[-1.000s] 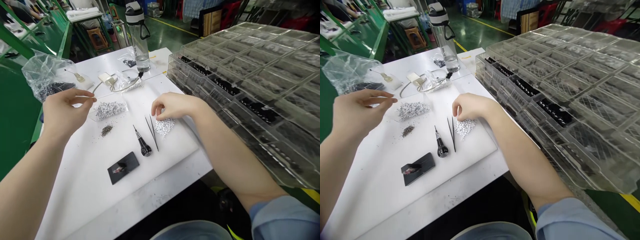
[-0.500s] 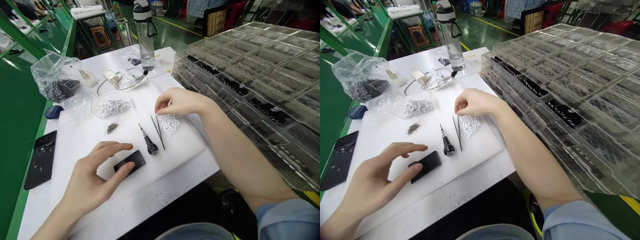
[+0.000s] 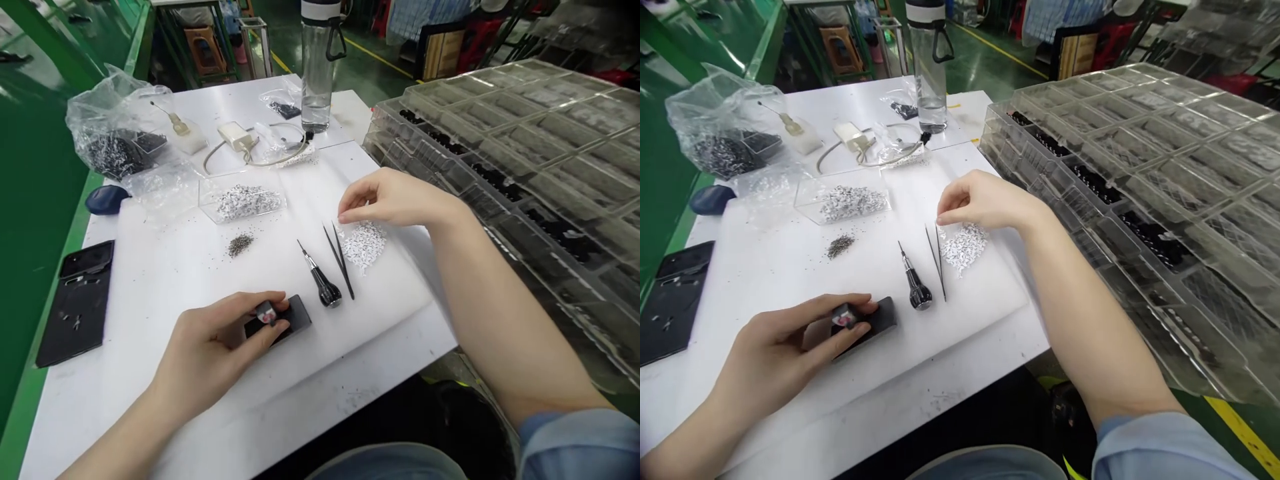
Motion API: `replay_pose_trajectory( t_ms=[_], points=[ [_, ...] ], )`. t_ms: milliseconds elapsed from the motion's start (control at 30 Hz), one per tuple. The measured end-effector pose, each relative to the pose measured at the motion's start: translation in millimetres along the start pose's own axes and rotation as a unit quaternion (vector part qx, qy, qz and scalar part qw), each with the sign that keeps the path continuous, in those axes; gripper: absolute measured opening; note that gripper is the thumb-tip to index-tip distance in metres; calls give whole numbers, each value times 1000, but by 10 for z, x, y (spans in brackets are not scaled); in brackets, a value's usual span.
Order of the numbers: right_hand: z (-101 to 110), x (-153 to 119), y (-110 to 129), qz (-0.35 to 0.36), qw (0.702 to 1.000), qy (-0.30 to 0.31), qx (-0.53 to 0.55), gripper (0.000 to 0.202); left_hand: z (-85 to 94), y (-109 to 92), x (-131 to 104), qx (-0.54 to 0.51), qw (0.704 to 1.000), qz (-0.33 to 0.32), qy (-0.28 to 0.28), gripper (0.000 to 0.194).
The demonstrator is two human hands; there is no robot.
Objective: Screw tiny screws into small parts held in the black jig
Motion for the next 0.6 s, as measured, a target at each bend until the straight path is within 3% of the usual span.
replay_pose_trajectory(
  t_ms=[133, 267, 433, 600],
  points=[
    [-31, 6, -73, -13, 999, 12, 45, 13, 2, 2, 18, -6, 1000, -18, 6, 22],
    [-32, -10, -61, -21, 995, -21, 95, 22, 13, 14, 8, -4, 999, -34, 6, 24],
    [-190, -79, 262, 9, 990, -31, 140, 20, -7, 27, -9, -48, 999, -14, -21, 30],
    [-579, -212, 666, 128, 958, -46, 254, 14, -50, -6, 18, -86, 996, 14, 0, 33]
  ],
)
Point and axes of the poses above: each hand's wrist, its own x-axis towards the middle knuckle, its own z-axis out of the back of the hand, y = z × x, the point moved 4 cm from there along x, towards the middle knuckle, and after that the axes turned 3 degrees about y, right-handed, at the moved point
